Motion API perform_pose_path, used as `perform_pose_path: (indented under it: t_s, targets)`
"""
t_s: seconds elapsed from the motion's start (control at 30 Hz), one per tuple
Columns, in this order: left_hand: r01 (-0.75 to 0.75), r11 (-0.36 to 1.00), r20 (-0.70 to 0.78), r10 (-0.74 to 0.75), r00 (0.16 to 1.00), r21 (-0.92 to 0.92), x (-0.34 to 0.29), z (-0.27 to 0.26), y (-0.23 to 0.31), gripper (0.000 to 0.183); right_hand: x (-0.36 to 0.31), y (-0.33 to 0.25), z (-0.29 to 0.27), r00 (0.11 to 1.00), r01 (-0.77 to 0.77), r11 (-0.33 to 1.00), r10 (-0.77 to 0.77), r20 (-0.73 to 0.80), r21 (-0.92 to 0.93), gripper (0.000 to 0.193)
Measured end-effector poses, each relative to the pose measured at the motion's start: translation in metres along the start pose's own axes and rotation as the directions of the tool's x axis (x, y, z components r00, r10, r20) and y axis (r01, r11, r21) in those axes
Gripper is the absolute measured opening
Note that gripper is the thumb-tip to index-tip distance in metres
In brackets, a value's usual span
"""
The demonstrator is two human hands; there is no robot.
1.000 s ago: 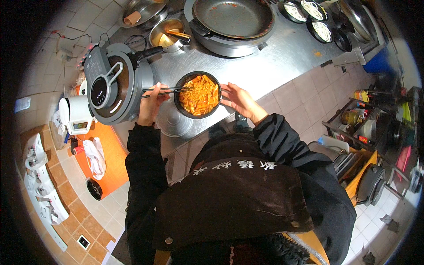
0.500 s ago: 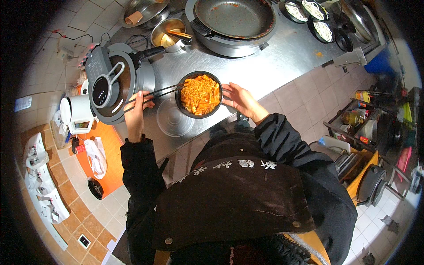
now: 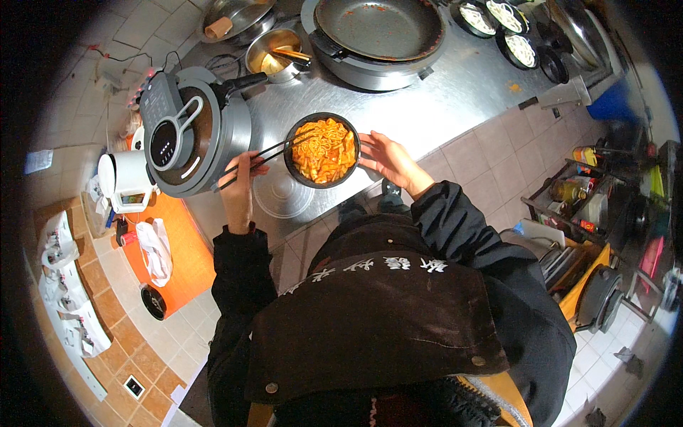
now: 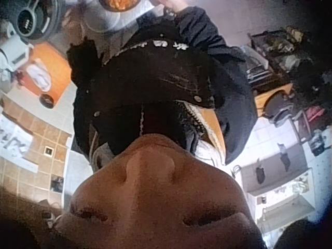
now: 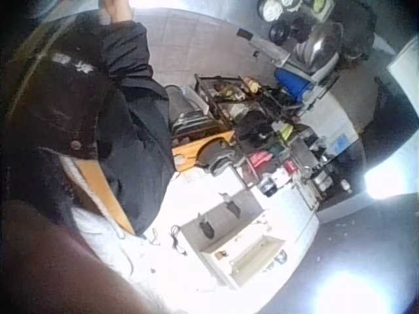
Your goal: The person wipes chopsticks with a tissue, then uses them to transfer a saucy noodle dish from a wok into a black bowl. They scrape the wok clean, arrange the noodles in the bowl, place the bowl on a counter, and cover it with a plastic lid.
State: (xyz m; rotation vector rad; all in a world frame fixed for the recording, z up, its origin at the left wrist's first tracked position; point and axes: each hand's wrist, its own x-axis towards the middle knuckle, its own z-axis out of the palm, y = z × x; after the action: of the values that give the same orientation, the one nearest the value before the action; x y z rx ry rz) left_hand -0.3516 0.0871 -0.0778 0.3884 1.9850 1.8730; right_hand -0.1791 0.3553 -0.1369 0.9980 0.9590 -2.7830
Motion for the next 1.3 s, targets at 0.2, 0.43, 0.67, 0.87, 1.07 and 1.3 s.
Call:
perform_pose_path:
  t_s: [0.2,0.43,0.67,0.87,1.07,1.3]
  targets:
    - [0.044,0.998,-0.068,-0.041,0.997,0.038,-0.016,-0.004,0.017,0.03,0.0,0.001,0.0,1.0,-0.005,1.0,0.005,0.012,0.005,0.042]
    - [0.062,0.997,-0.055,-0.06,0.997,0.035,-0.021,0.022,0.007,0.033,0.0,0.003,0.0,1.0,-0.002,1.0,0.002,0.019,0.013,0.041]
    - [0.118,0.936,-0.014,-0.13,0.991,-0.332,-0.004,0.023,-0.019,0.032,-0.004,0.0,0.005,1.0,-0.013,1.0,0.013,-0.019,0.0,0.039]
    - [0.189,0.848,0.05,-0.189,0.981,-0.495,-0.005,-0.005,-0.034,0.031,-0.001,0.001,0.003,1.0,-0.008,1.0,0.008,0.01,0.005,0.041]
    - [0.207,0.823,-0.014,-0.252,0.968,-0.528,-0.006,-0.011,-0.024,0.03,0.003,0.004,-0.003,1.0,-0.01,1.0,0.01,0.0,-0.003,0.04]
    - [0.067,0.998,-0.115,-0.065,0.991,0.014,-0.017,0.002,0.015,0.032,0.005,0.005,-0.003,1.0,-0.005,1.0,0.005,-0.021,0.0,0.041]
